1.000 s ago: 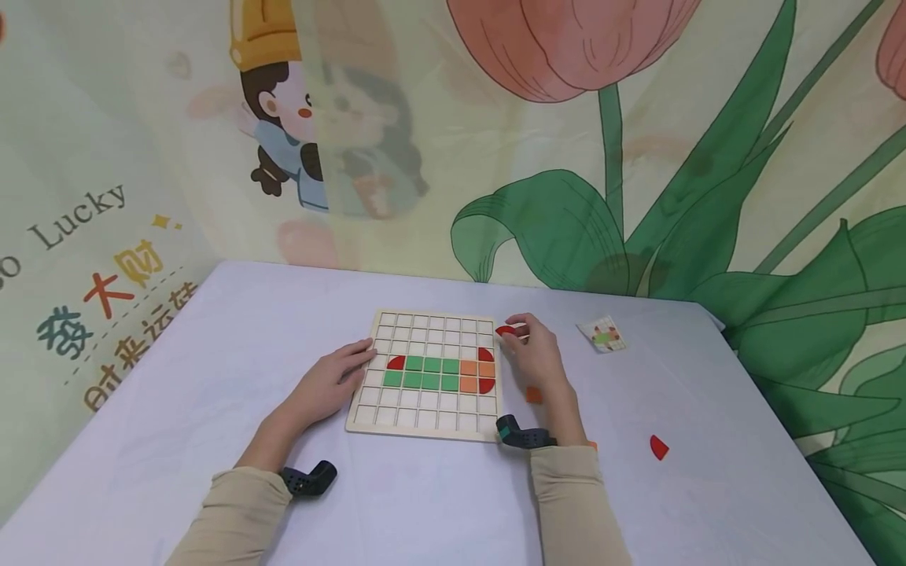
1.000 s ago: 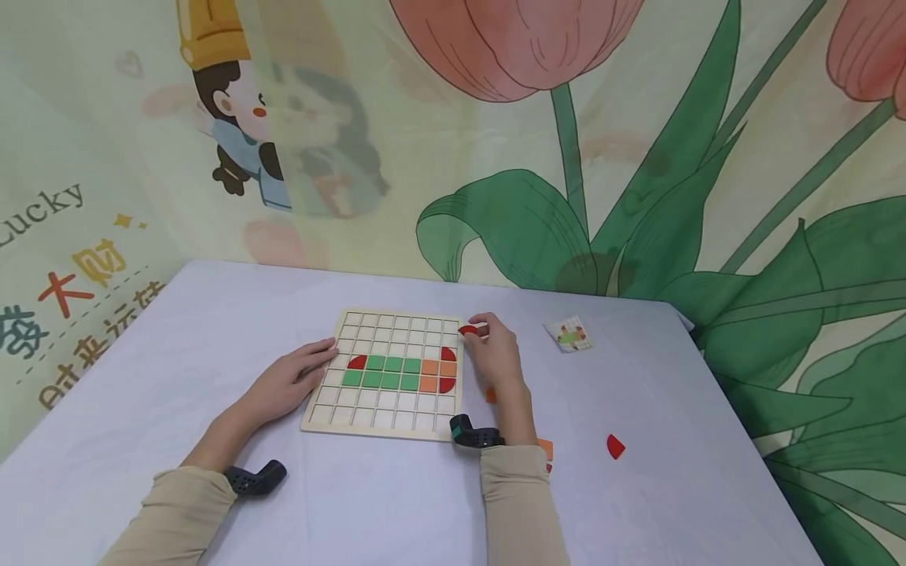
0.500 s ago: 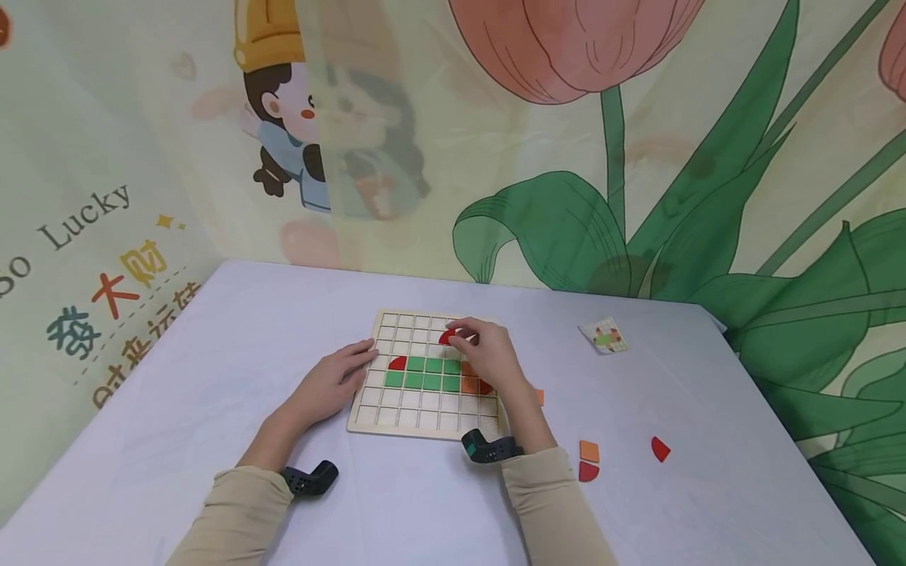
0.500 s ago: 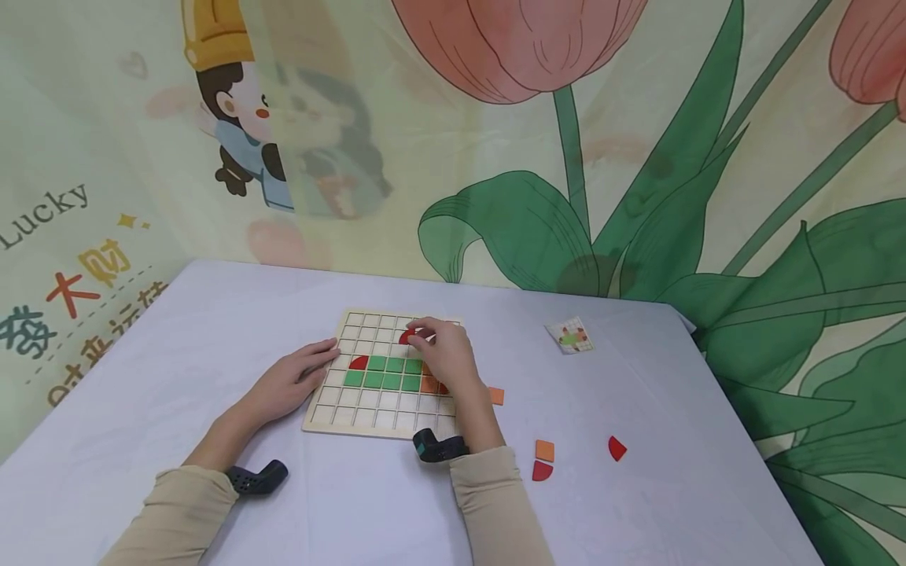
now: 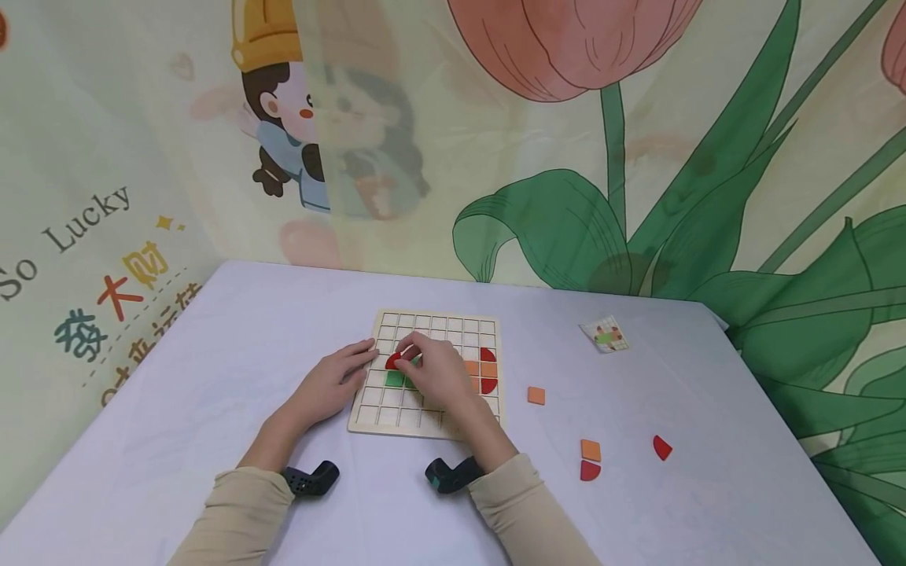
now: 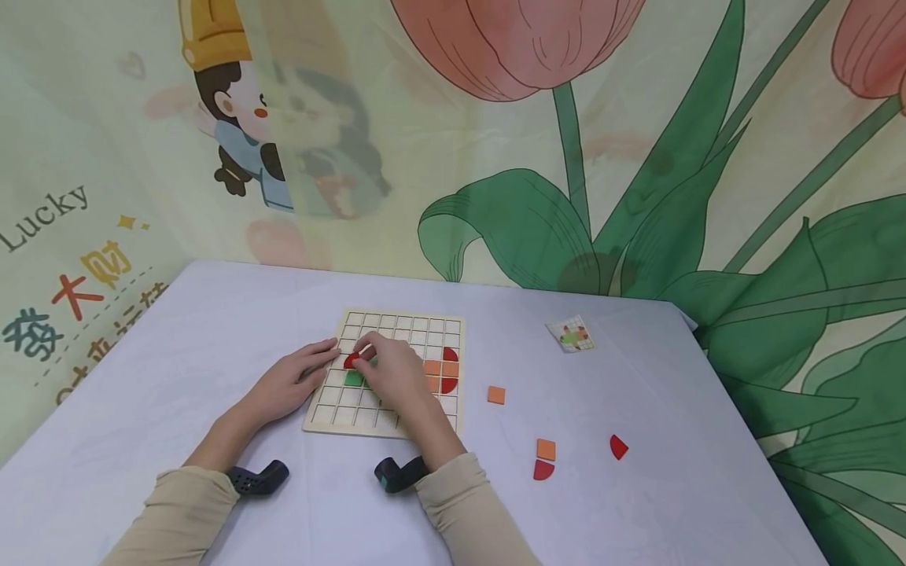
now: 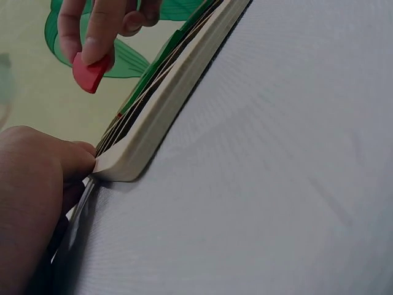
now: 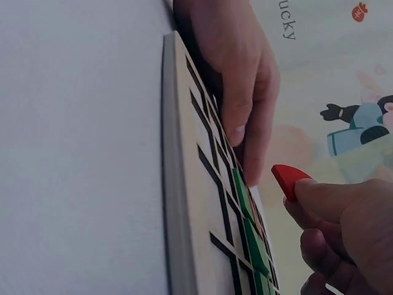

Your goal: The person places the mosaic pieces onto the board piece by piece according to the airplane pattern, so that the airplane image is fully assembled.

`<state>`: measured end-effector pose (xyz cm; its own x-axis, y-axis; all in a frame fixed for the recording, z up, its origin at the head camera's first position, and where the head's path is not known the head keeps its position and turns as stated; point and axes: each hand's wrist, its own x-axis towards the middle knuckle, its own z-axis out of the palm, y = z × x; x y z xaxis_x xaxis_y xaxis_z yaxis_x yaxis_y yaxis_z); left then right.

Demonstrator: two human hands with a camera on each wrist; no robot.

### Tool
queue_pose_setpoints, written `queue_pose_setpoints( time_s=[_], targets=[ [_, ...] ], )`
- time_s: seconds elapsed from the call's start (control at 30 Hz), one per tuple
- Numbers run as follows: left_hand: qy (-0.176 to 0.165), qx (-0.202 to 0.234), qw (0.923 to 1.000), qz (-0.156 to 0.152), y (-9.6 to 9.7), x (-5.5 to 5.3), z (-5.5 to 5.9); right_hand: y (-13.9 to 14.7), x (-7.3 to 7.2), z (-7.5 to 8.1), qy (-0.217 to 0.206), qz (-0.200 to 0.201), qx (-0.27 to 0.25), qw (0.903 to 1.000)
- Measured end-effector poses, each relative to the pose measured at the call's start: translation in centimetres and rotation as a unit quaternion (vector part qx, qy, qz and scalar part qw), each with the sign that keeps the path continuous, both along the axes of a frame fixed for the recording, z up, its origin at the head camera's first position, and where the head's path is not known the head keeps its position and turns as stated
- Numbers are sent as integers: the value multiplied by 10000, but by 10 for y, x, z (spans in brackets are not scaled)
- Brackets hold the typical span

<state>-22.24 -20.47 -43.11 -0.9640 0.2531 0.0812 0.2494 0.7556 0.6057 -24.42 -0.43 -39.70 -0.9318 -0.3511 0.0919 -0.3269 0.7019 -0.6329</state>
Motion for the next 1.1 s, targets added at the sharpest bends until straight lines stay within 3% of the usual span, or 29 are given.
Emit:
queue_pose_setpoints(
  time_s=[0.17,0.37,1.1],
  targets=[
    [23,-21,10000,11,1,0,0,-9,5,-6,334,100,343,9988],
    [57,-21,10000,1,1,0,0,-14,9,-11,637,189,411,9969],
    [100,-68,9999,-21,0,0,-1,-23,13,-17,1060,64,813,9910]
  ],
)
